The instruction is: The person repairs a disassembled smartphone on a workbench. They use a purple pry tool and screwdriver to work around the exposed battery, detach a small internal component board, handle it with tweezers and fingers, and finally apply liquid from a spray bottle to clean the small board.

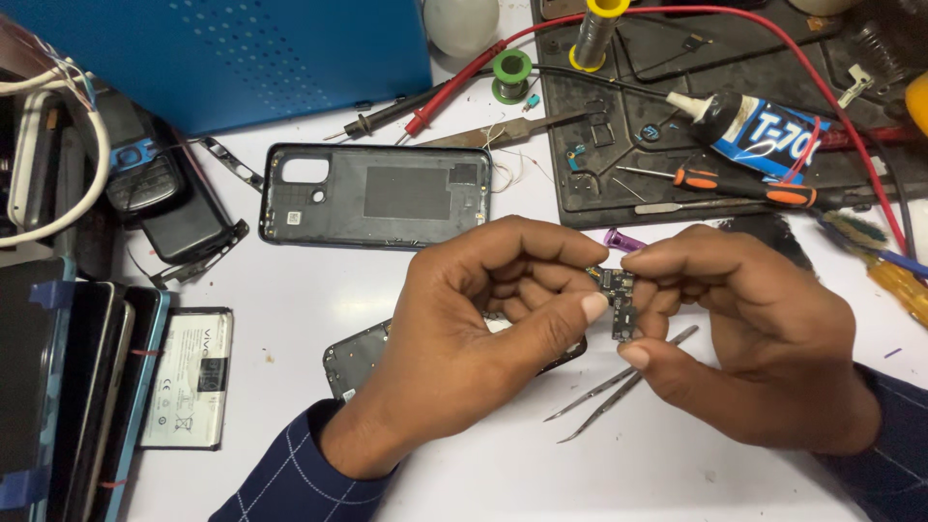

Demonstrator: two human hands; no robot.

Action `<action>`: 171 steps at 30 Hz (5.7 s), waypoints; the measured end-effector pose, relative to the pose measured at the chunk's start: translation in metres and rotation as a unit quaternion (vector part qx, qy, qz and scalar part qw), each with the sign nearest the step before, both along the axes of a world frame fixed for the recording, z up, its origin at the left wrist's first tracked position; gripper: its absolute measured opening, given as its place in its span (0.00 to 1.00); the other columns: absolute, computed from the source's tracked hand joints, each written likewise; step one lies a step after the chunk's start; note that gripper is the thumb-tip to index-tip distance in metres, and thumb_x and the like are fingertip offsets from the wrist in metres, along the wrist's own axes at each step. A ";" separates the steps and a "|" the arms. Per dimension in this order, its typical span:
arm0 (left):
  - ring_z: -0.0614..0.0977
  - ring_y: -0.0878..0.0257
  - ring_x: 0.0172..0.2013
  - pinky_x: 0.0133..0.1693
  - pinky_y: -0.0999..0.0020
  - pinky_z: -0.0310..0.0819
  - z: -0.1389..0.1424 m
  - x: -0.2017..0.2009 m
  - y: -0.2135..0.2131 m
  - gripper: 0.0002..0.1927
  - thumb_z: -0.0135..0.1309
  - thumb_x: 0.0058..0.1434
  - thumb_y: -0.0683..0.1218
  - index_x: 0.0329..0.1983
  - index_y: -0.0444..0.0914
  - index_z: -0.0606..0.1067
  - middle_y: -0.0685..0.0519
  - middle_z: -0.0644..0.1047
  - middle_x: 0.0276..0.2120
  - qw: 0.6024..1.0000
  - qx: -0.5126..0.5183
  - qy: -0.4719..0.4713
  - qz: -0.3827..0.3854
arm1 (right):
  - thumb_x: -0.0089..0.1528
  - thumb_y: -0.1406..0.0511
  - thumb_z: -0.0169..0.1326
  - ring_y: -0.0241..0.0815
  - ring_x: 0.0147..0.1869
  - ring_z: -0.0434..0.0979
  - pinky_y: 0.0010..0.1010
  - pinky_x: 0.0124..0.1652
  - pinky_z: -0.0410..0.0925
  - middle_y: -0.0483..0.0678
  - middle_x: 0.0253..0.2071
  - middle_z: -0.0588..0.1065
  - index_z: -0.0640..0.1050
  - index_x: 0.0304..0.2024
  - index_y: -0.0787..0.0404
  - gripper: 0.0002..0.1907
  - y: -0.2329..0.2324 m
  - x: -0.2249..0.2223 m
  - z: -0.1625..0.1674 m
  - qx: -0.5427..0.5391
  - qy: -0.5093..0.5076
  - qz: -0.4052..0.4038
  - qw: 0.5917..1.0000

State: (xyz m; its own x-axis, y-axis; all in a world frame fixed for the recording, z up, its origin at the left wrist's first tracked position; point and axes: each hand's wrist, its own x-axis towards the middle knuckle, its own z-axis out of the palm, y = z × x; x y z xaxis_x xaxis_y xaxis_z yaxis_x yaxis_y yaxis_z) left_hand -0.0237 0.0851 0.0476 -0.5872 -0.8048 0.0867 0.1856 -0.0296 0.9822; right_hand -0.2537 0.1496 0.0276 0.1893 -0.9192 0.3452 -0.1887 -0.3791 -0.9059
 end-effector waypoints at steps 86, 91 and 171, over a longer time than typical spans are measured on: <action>0.72 0.79 0.29 0.31 0.83 0.67 -0.006 0.000 -0.006 0.10 0.61 0.65 0.40 0.48 0.30 0.78 0.57 0.79 0.33 0.999 -0.022 -0.023 -0.022 | 0.58 0.73 0.61 0.30 0.44 0.77 0.23 0.44 0.75 0.49 0.45 0.77 0.75 0.49 0.68 0.17 0.001 -0.005 -0.003 0.113 -0.025 0.001 0.993; 0.74 0.78 0.30 0.33 0.83 0.69 -0.006 0.002 -0.007 0.14 0.61 0.64 0.38 0.51 0.30 0.78 0.55 0.80 0.35 0.999 -0.024 -0.019 -0.029 | 0.58 0.74 0.61 0.30 0.45 0.74 0.23 0.44 0.73 0.50 0.46 0.75 0.74 0.50 0.68 0.17 0.000 -0.004 -0.004 0.104 -0.049 0.012 0.993; 0.76 0.77 0.31 0.34 0.82 0.72 -0.005 0.004 -0.009 0.15 0.61 0.63 0.37 0.53 0.27 0.78 0.52 0.80 0.37 0.998 -0.042 -0.012 -0.037 | 0.61 0.73 0.60 0.28 0.41 0.72 0.19 0.39 0.71 0.48 0.42 0.75 0.76 0.49 0.71 0.14 0.001 -0.001 0.000 0.091 -0.022 0.006 0.996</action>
State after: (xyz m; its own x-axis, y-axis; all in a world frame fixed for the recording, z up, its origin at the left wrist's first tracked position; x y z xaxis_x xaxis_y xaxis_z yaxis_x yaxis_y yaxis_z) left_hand -0.0202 0.0762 0.0423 -0.6472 -0.7498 0.1375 0.1631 0.0400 0.9858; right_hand -0.2552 0.1502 0.0279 0.1890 -0.9652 0.1807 -0.1443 -0.2093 -0.9672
